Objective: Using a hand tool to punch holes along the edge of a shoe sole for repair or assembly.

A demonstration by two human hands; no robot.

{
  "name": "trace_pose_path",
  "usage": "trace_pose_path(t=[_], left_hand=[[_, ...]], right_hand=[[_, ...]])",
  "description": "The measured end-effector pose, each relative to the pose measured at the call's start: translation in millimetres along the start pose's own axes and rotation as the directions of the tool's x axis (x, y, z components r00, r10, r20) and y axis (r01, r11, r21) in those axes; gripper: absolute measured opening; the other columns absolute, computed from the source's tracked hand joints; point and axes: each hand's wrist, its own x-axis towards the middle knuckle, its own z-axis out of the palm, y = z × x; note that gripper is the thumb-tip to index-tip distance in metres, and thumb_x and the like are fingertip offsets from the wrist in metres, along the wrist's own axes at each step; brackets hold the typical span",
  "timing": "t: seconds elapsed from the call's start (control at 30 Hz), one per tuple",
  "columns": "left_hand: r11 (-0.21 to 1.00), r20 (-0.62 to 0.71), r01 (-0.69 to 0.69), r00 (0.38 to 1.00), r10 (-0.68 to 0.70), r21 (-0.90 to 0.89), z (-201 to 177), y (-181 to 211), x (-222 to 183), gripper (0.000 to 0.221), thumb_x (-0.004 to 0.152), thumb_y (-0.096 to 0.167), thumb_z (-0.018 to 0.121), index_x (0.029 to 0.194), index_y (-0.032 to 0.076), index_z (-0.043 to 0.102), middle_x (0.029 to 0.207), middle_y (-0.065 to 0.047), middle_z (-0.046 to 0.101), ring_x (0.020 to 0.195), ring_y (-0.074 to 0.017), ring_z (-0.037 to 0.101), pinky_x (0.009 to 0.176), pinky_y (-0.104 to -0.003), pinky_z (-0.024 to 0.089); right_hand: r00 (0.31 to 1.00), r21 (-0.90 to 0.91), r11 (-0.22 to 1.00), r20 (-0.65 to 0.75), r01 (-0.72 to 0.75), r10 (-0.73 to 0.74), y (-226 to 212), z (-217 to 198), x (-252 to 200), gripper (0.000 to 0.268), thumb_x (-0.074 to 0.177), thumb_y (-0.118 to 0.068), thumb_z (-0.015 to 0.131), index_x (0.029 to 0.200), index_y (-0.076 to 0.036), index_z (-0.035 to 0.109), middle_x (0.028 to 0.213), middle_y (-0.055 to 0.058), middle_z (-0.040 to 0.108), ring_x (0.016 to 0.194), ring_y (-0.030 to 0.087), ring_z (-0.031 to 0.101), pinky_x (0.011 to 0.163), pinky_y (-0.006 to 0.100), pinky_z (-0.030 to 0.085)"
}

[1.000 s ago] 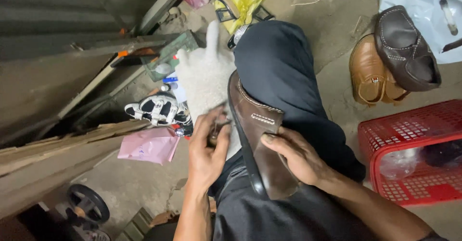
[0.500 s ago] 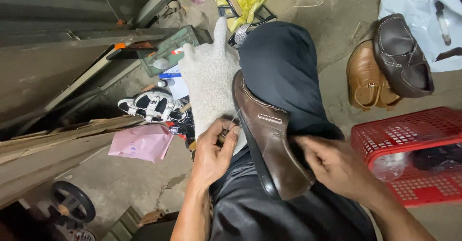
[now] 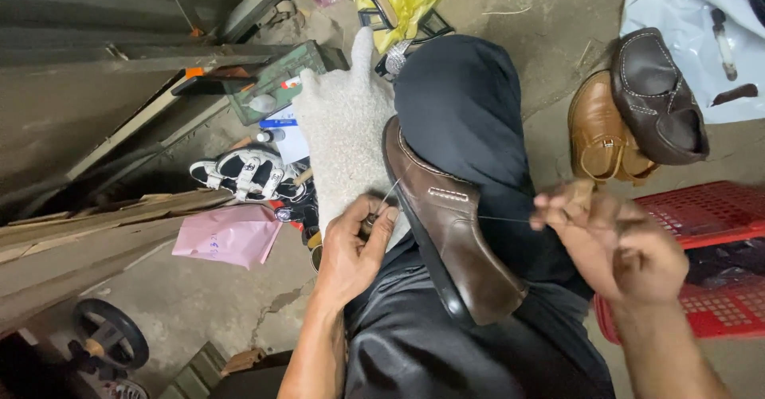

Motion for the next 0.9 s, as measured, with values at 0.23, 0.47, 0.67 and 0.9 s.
trace_pose_path(t=[0.23,0.47,0.67,0.9], left_hand=[[0.999,0.009,-0.047,0.999,0.047,-0.004,3,-7,0,0.029,0.103,0.033,0.059,0.081,0.014,0.058,0.066,0.006,0.047,0.053,-0.006,0.036,0.047,-0.025,0.033],[0.961,-0.048,-0.276,0.96,0.277,0.021,10,-23,8,0.032,0.101,0.02,0.06,0.071,0.012,0.053,0.059,-0.005,0.047,0.055,-0.0161,0.044,0.05,-0.033,0.036],[0.968,-0.018,-0.252,0.968,0.252,0.016,9,-21,12,0.031,0.097,0.014,0.056,0.07,0.015,0.04,0.066,0.004,0.04,0.063,-0.01,0.035,0.055,-0.03,0.029],[0.98,0.003,-0.166,0.986,0.168,-0.108,2,-14,4,0.034,0.104,0.024,0.057,0.074,0.015,0.045,0.07,0.005,0.039,0.065,-0.0074,0.035,0.053,-0.027,0.029]], right_hand=[[0.994,0.343,0.934,0.07,-0.101,0.082,9,36,27,0.037,0.096,-0.006,0.04,0.104,-0.019,0.074,0.066,0.002,0.05,0.055,0.018,0.047,0.104,0.055,0.039],[0.996,-0.855,0.511,-0.085,-0.092,0.037,14,39,12,0.03,0.102,-0.01,0.047,0.123,-0.008,0.069,0.059,0.0,0.046,0.052,0.009,0.041,0.049,0.026,0.038],[0.858,-0.869,-0.168,-0.49,-0.466,0.155,-16,6,-12,0.037,0.097,-0.032,0.05,0.132,-0.024,0.062,0.107,0.003,0.078,0.078,0.025,0.074,0.067,0.041,0.057],[0.937,-0.801,-0.552,-0.336,-0.23,0.097,-34,-24,-29,0.059,0.093,-0.055,0.055,0.13,-0.011,0.066,0.136,0.027,0.059,0.13,0.045,0.048,0.101,0.057,0.047]])
